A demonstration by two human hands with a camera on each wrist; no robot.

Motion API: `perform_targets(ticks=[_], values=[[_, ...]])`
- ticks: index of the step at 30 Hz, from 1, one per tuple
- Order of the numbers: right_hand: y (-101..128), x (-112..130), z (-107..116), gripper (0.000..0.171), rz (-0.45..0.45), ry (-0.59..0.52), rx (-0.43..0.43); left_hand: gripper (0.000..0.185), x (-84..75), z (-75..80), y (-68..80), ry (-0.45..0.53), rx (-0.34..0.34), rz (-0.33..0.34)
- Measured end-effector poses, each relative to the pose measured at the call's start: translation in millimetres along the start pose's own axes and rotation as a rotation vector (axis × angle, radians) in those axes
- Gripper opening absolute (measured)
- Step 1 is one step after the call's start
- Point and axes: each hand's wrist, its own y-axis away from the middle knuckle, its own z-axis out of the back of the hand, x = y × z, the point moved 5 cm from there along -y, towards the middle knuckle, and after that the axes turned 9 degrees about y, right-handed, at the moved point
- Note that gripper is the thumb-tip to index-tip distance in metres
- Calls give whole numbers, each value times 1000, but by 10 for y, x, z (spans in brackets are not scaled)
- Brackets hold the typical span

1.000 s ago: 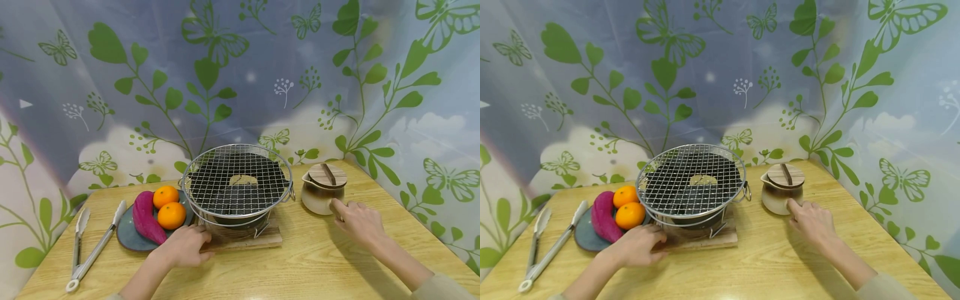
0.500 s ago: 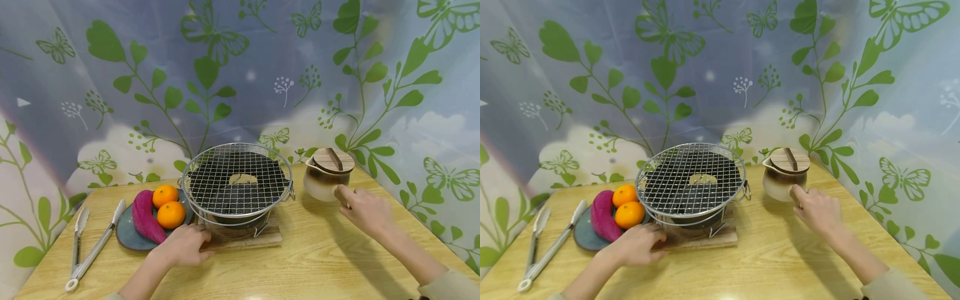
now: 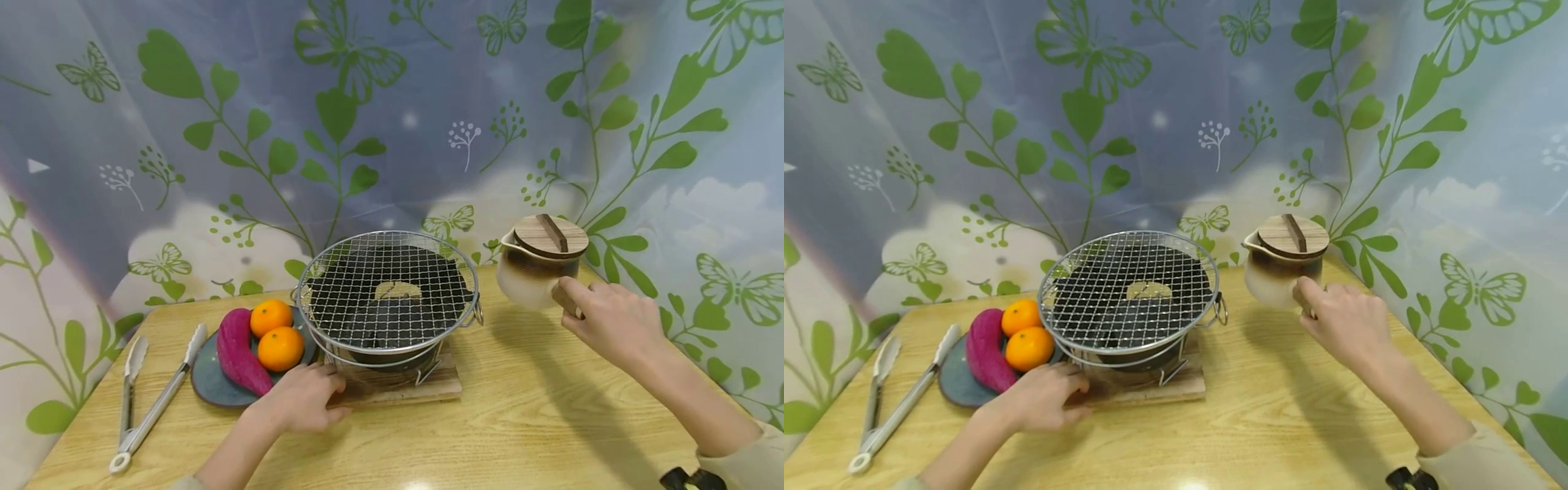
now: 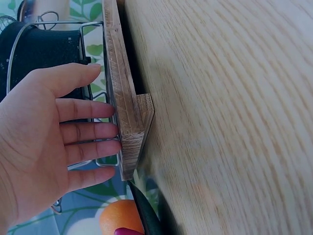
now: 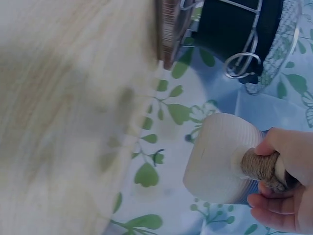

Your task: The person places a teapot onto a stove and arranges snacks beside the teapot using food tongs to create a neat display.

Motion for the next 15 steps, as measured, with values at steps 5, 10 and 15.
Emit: perform_targets(ticks=[5,10,15], values=[[-82,-11,96,28,-21,3,44,25,7,-2,-3,-6,2,5],[-174,-25,191,27,-40,-1,84,25,7,-4,0,-8,8,10],[-291,-37,298,31,-37,-8,95,25,0,4,5,-9,14,11]])
